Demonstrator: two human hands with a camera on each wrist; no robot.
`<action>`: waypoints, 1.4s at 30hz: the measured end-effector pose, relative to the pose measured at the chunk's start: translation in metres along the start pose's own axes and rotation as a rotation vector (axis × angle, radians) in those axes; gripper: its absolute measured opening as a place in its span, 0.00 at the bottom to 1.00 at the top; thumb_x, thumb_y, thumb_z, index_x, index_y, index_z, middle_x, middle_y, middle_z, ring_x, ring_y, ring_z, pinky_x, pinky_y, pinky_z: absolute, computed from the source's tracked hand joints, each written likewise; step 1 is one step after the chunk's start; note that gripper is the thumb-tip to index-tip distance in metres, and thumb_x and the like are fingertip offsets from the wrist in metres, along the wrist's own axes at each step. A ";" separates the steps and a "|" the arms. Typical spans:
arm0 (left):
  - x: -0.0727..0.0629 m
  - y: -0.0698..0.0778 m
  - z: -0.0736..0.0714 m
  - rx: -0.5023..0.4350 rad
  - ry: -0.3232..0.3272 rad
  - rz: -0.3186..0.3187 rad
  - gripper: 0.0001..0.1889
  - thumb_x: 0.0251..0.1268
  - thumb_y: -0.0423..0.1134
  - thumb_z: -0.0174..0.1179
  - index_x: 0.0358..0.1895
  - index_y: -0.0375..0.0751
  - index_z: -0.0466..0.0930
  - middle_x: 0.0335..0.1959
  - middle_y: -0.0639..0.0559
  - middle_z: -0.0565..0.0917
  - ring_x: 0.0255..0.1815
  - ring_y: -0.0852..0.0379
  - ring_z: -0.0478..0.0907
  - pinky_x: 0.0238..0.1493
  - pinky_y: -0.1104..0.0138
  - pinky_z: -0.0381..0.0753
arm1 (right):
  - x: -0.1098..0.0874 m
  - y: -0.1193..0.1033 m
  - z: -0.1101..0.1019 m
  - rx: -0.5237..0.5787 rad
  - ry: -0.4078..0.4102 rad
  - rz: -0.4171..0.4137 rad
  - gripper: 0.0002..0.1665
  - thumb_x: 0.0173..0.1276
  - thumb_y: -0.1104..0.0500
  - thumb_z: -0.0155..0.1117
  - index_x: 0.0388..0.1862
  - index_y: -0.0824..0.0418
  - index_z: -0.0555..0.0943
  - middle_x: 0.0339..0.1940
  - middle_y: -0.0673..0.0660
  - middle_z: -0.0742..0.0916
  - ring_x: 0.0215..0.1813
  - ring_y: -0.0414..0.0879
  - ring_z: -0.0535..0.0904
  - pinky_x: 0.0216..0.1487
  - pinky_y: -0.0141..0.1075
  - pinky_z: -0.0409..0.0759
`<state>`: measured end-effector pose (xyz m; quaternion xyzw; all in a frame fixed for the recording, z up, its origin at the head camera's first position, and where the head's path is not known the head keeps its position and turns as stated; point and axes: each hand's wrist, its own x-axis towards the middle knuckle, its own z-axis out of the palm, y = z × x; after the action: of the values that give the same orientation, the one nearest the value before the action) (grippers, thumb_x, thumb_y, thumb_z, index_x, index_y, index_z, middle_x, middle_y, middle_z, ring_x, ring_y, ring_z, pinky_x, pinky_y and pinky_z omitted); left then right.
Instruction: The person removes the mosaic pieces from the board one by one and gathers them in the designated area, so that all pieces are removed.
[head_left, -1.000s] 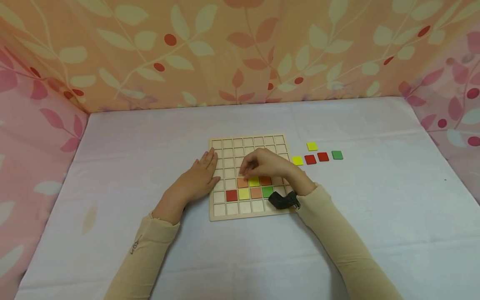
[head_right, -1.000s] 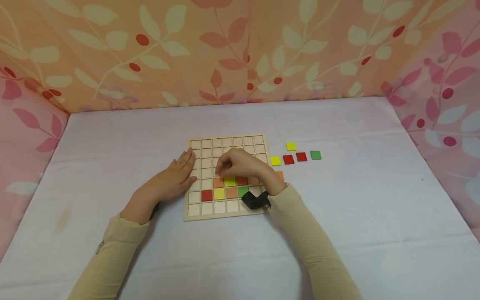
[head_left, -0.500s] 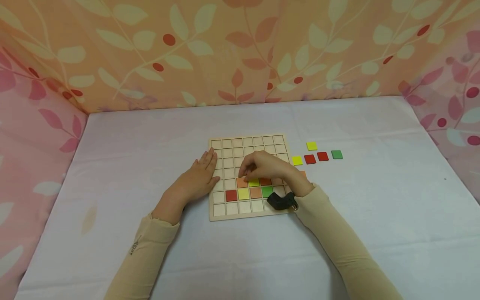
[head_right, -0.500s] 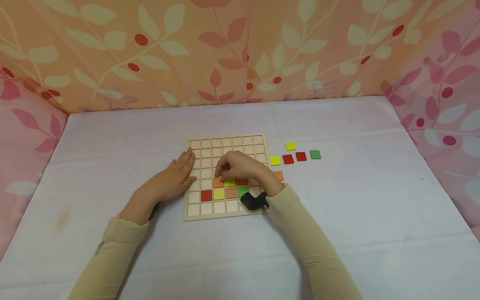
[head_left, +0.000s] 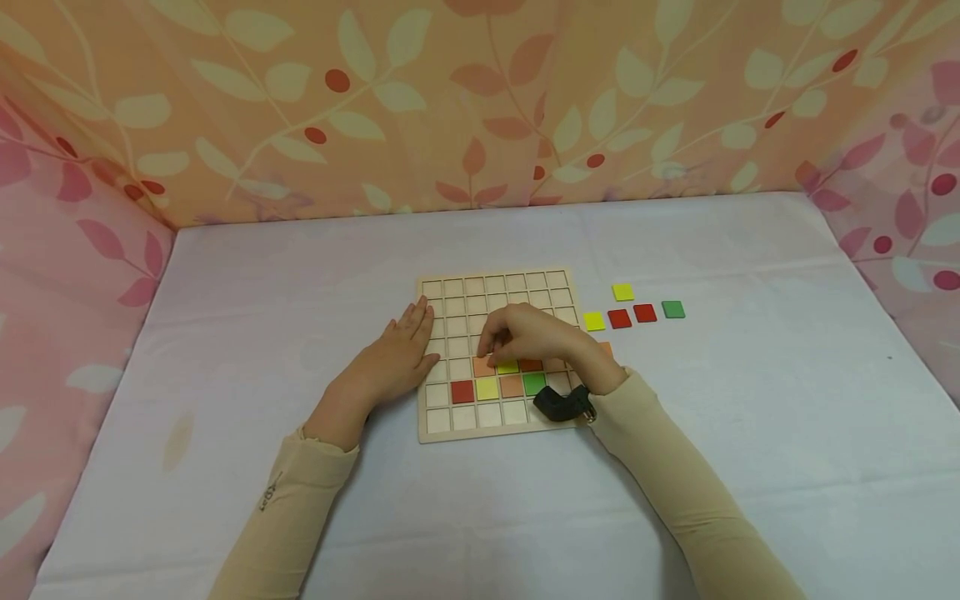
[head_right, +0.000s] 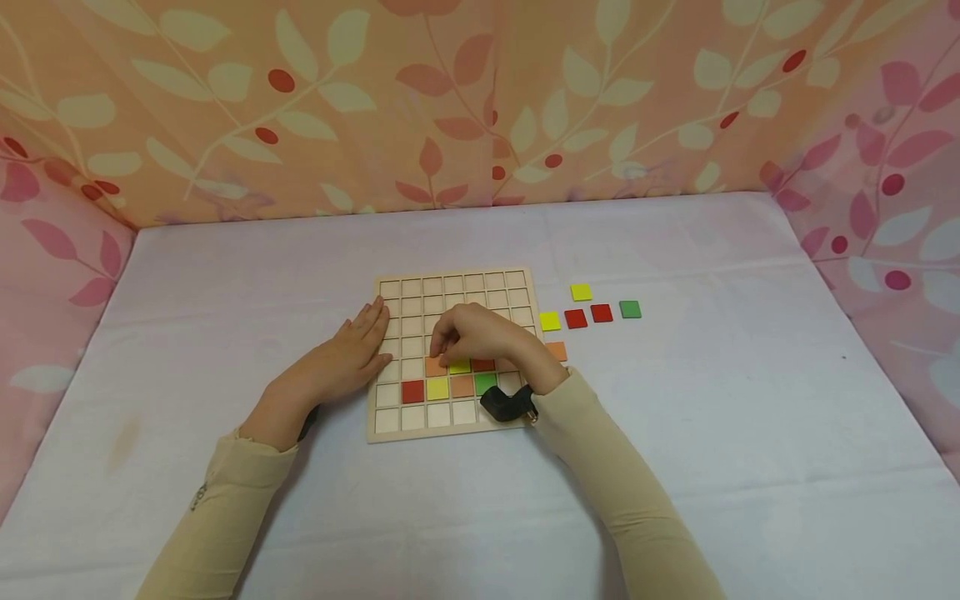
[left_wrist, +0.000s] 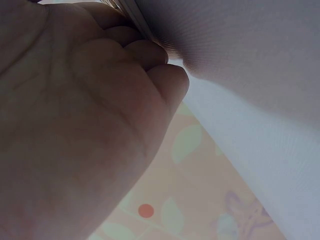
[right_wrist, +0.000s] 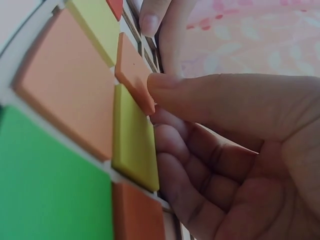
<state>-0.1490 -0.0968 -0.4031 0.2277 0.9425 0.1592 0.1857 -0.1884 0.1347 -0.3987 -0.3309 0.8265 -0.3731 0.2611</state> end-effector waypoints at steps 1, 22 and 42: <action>0.000 0.000 0.000 0.002 0.001 0.000 0.37 0.74 0.45 0.46 0.73 0.28 0.39 0.75 0.39 0.36 0.75 0.44 0.34 0.72 0.50 0.42 | 0.000 -0.001 0.000 0.003 -0.001 0.001 0.04 0.58 0.67 0.69 0.33 0.61 0.85 0.32 0.50 0.85 0.33 0.41 0.79 0.38 0.33 0.79; -0.002 0.000 -0.002 0.004 -0.006 -0.007 0.36 0.74 0.45 0.45 0.73 0.29 0.38 0.76 0.39 0.35 0.75 0.44 0.34 0.72 0.50 0.42 | -0.002 -0.008 -0.002 0.049 -0.006 -0.059 0.04 0.59 0.69 0.67 0.34 0.65 0.85 0.32 0.53 0.87 0.35 0.40 0.82 0.42 0.33 0.81; 0.000 -0.001 0.000 0.001 -0.007 -0.005 0.36 0.74 0.45 0.45 0.73 0.28 0.39 0.75 0.39 0.36 0.75 0.44 0.34 0.72 0.50 0.42 | -0.003 -0.005 -0.002 0.079 0.017 -0.039 0.04 0.58 0.70 0.66 0.32 0.66 0.86 0.29 0.55 0.87 0.32 0.41 0.83 0.40 0.33 0.81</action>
<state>-0.1491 -0.0979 -0.4037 0.2259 0.9425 0.1576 0.1895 -0.1855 0.1353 -0.3931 -0.3331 0.8066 -0.4133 0.2598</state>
